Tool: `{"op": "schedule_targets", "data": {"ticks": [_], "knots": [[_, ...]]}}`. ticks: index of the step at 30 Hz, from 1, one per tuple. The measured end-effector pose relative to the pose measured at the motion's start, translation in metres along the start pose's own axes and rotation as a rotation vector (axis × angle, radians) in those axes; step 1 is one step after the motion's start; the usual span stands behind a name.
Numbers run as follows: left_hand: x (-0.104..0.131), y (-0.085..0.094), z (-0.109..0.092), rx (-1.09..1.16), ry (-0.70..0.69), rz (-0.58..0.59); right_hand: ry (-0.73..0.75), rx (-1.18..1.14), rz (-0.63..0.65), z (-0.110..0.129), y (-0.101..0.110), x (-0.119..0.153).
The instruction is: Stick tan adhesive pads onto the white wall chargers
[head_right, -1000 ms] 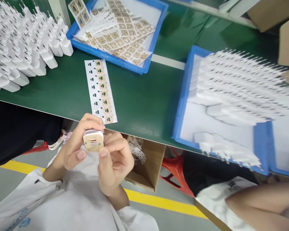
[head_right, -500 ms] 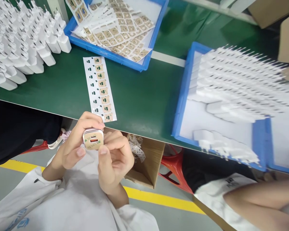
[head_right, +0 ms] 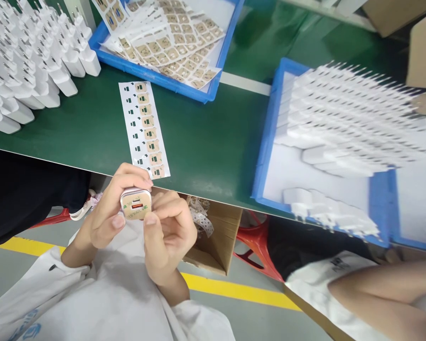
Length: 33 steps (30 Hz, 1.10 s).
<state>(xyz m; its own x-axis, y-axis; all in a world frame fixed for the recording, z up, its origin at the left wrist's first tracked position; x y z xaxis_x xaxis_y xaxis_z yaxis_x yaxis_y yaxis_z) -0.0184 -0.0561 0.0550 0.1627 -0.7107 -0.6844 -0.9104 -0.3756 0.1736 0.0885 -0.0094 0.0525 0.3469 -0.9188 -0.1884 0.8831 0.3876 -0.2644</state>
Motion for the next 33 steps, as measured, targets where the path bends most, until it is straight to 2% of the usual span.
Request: {"op": "schedule_targets", "data": {"ticks": [15,24,28,33], "knots": [[0.000,-0.001,0.003,0.044,0.022,-0.017,-0.058,-0.009,0.015,-0.002,0.000,-0.002],[-0.002,-0.002,0.004,-0.049,-0.031,-0.014,-0.079,0.003,0.000,-0.005,0.000,-0.002],[0.000,-0.004,0.010,-0.063,-0.011,-0.036,-0.065,0.057,0.001,-0.009,0.003,-0.003],[0.009,-0.011,0.026,0.120,0.079,-0.071,-0.110,0.171,0.047,-0.018,0.016,-0.007]]}}
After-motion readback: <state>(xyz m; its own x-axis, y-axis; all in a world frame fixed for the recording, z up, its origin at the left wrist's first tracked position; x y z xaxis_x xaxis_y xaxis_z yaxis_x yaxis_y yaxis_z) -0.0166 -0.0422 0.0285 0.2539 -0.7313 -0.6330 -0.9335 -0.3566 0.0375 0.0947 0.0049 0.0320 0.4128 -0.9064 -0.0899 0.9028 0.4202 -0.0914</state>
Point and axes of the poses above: each hand's wrist, its own x-axis away from the middle knuckle, its own y-axis out of the back of the hand, z = x × y, the point moved 6 cm from there along -x, towards the middle knuckle, and after that the axes turned 8 degrees about -y, right-handed, at the moved point
